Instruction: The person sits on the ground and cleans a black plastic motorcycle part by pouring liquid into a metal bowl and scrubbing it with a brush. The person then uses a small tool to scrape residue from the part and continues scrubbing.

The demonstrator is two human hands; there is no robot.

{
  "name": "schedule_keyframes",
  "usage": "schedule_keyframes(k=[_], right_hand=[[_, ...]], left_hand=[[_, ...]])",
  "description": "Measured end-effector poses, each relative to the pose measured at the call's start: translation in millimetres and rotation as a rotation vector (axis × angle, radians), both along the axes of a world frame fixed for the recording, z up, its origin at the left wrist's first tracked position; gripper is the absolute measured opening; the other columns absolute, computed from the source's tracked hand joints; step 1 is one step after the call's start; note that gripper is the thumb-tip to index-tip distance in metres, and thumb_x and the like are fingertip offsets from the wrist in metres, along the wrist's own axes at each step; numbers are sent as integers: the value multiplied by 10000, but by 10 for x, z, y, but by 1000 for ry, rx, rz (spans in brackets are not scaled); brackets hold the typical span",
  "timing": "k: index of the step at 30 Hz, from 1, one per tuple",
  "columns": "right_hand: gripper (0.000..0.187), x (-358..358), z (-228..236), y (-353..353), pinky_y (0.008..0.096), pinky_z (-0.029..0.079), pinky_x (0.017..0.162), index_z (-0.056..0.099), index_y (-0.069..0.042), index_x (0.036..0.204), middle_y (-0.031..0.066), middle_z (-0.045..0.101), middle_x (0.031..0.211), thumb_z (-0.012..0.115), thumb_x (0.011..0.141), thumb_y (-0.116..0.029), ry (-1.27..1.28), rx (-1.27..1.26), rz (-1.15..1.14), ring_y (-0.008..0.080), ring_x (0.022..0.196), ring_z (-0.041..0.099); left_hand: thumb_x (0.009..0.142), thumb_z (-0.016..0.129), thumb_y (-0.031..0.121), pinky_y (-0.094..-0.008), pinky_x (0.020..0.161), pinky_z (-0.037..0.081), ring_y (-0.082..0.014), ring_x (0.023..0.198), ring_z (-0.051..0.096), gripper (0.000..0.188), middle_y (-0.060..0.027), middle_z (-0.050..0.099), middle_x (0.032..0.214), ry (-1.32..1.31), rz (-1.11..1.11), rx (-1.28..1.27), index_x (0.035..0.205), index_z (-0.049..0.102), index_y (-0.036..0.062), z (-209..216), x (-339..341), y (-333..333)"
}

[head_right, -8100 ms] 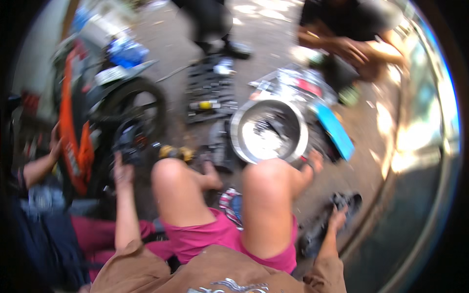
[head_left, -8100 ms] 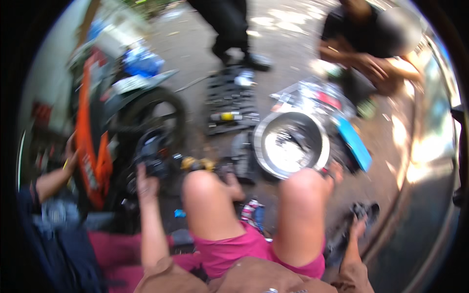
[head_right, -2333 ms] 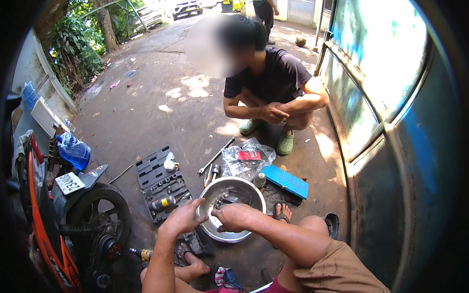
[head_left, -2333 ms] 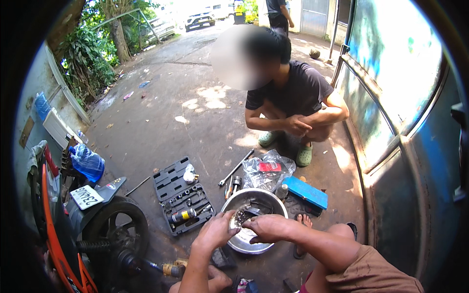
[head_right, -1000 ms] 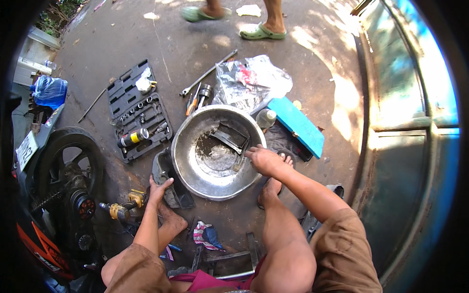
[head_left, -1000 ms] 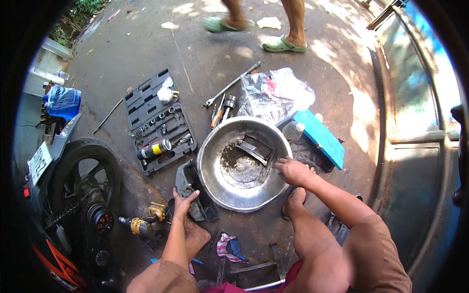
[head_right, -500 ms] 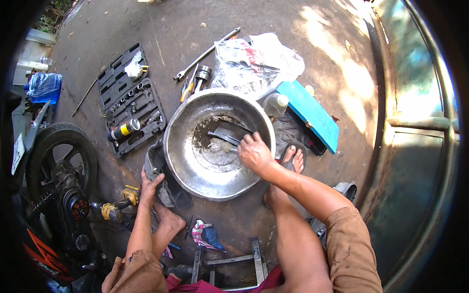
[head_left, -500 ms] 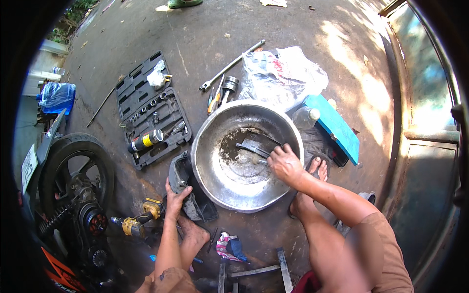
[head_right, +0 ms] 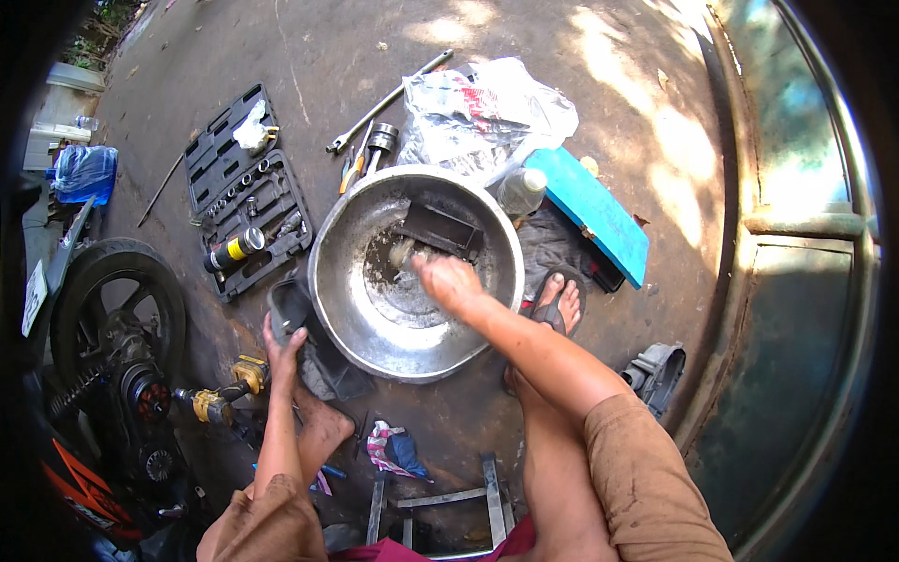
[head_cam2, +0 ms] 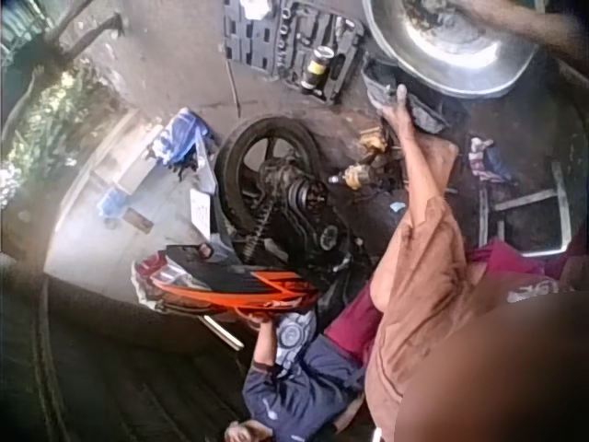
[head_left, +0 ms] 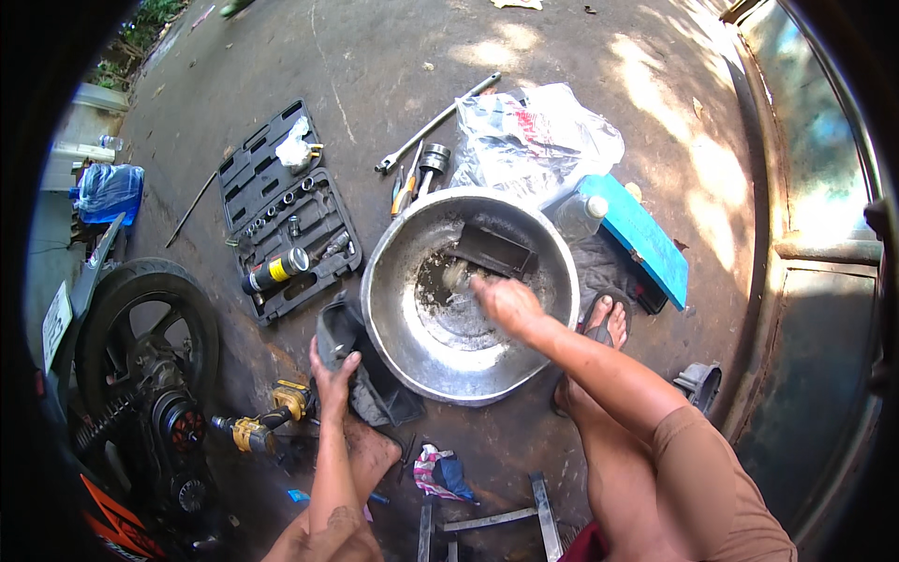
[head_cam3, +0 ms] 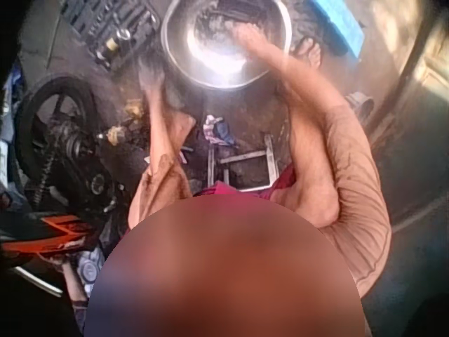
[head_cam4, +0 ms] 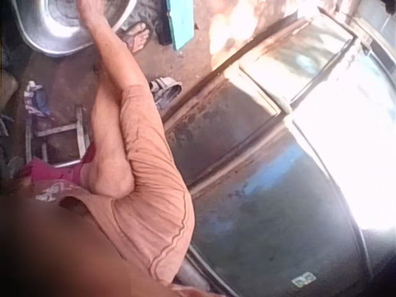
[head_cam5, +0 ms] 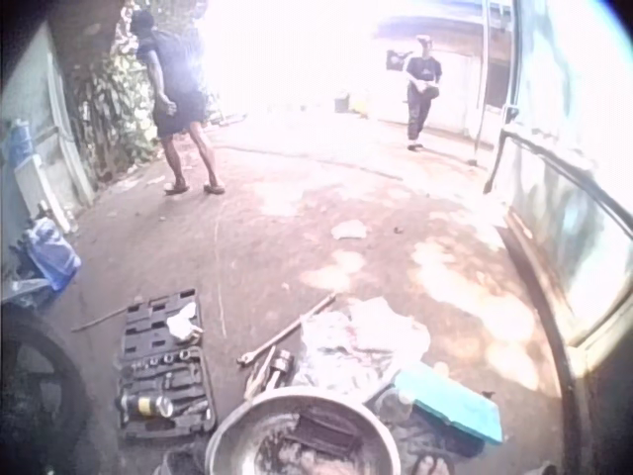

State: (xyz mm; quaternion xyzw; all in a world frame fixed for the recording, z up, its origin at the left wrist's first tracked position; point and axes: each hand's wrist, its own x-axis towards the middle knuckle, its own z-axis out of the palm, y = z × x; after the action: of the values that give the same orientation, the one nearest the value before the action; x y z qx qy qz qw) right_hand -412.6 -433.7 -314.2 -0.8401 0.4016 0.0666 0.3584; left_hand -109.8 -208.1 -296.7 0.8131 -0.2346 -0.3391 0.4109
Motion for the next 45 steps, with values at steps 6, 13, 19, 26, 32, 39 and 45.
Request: schedule_keyframes(k=[6, 13, 19, 26, 32, 39, 45], right_hand=[[253, -306, 139, 94, 508, 541, 766, 620, -75, 1071, 234, 703, 908, 429, 939, -173, 11, -63, -45, 401, 872, 694], [201, -831, 676, 124, 446, 537, 845, 705, -35, 992, 180, 701, 982, 721, 848, -175, -252, -184, -251, 362, 939, 672], [594, -1374, 634, -320, 383, 514, 896, 590, 2, 1273, 191, 674, 1124, 839, 789, -235, -291, -198, -937, 270, 1024, 663], [527, -1277, 314, -295, 354, 533, 817, 571, -5, 1209, 124, 649, 1050, 839, 799, -198, -366, -240, -1133, 214, 952, 642], [519, -1378, 393, -184, 335, 542, 839, 580, -12, 1237, 121, 659, 1070, 828, 807, -162, -427, -57, -1115, 194, 954, 654], [782, -1293, 275, -474, 371, 532, 943, 448, -11, 1421, 185, 597, 1267, 857, 783, -204, -398, -162, -874, 244, 1125, 639], [626, -1354, 218, -150, 373, 519, 921, 524, -24, 1335, 157, 654, 1173, 822, 820, -217, -498, -75, -1039, 257, 1080, 646]], left_hand=[[794, 762, 348, -384, 1097, 345, -249, 1265, 477, 896, -117, 473, 1407, 90, 171, -207, 1515, 323, 47, 687, 156, 337], [810, 724, 381, -368, 1030, 398, -206, 1195, 528, 724, -62, 556, 1303, 513, 194, -408, 1404, 464, 60, 808, 22, 97], [814, 739, 453, -382, 1009, 430, -213, 1141, 576, 689, -64, 610, 1254, 510, 85, -390, 1333, 538, 49, 878, -457, -604], [829, 728, 373, -373, 1079, 352, -210, 1261, 482, 767, -68, 521, 1369, 442, 65, -392, 1454, 404, 72, 993, -856, -978], [782, 754, 388, -378, 1102, 316, -224, 1300, 448, 867, -77, 490, 1411, 525, -2, -340, 1484, 371, 53, 887, -885, -908], [771, 770, 388, -370, 1092, 335, -230, 1281, 472, 891, -86, 490, 1411, 634, 12, -348, 1488, 366, 46, 893, -995, -837], [764, 777, 389, -370, 1092, 328, -225, 1266, 462, 911, -96, 493, 1382, 409, 2, -381, 1486, 348, 38, 1035, -1057, -746]])
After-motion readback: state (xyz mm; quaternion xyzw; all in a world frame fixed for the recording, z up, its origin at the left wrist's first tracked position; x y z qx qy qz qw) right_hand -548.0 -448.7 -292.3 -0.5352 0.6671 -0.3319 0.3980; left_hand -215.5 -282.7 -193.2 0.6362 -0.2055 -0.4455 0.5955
